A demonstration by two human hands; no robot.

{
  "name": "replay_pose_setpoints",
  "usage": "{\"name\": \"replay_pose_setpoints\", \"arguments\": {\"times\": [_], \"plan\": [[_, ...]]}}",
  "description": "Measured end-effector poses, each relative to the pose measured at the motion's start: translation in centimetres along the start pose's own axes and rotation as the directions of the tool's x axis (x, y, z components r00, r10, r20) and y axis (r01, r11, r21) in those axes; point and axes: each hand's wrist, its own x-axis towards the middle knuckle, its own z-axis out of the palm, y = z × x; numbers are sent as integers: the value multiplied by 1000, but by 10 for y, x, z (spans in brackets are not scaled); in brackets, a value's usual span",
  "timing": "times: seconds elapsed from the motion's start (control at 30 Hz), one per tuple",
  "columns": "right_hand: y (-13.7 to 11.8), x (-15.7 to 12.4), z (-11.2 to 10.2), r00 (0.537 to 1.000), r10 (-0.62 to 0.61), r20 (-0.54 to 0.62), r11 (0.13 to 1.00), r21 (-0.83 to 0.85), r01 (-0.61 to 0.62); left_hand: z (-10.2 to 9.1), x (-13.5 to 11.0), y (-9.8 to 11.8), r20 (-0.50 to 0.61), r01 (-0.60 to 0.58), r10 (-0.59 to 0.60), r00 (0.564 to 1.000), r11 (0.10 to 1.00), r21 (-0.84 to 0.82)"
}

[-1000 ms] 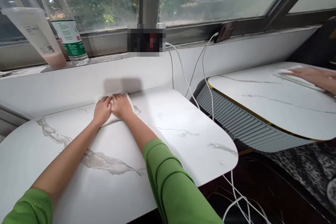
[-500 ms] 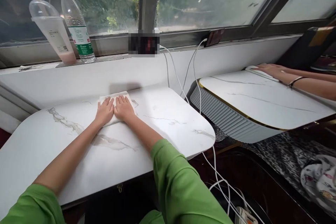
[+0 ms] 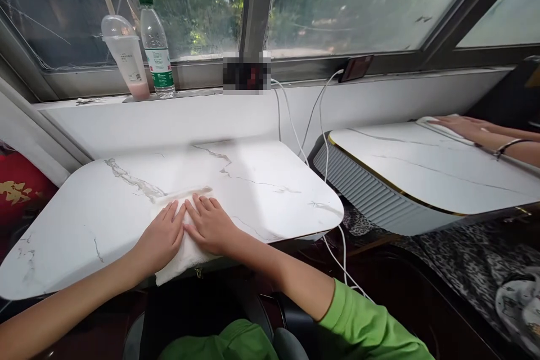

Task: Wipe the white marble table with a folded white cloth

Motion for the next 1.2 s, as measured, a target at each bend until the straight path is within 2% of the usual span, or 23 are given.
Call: {"name": "replay_pose_setpoints", "arguments": {"times": [0.13, 0.3, 0.43, 0.6, 0.8, 1.0, 1.2], "plan": [[6, 13, 0, 999, -20, -42, 999, 46, 22, 3, 1, -8, 6, -11, 11, 1000, 999, -48], [10, 51, 17, 989, 73, -129, 995, 77, -64, 20, 32, -26, -60, 67, -63, 996, 996, 60], [20, 104, 32, 981, 132, -141, 990, 73, -123, 23, 70, -65, -88, 167, -167, 982, 986, -6], [38, 170, 47, 969, 171, -178, 983, 97, -156, 22, 113, -120, -128, 151, -159, 979, 986, -73], [61, 223, 60, 962, 213, -171, 975, 106, -197, 27, 159, -157, -169, 209, -219, 961, 975, -71], [76, 255, 63, 950, 244, -197, 967, 130, -221, 31, 189, -182, -176, 206, -214, 961, 976, -65], [80, 260, 69, 945, 246, -216, 966, 140, -219, 30, 194, -185, -187, 221, -236, 954, 970, -102]]}}
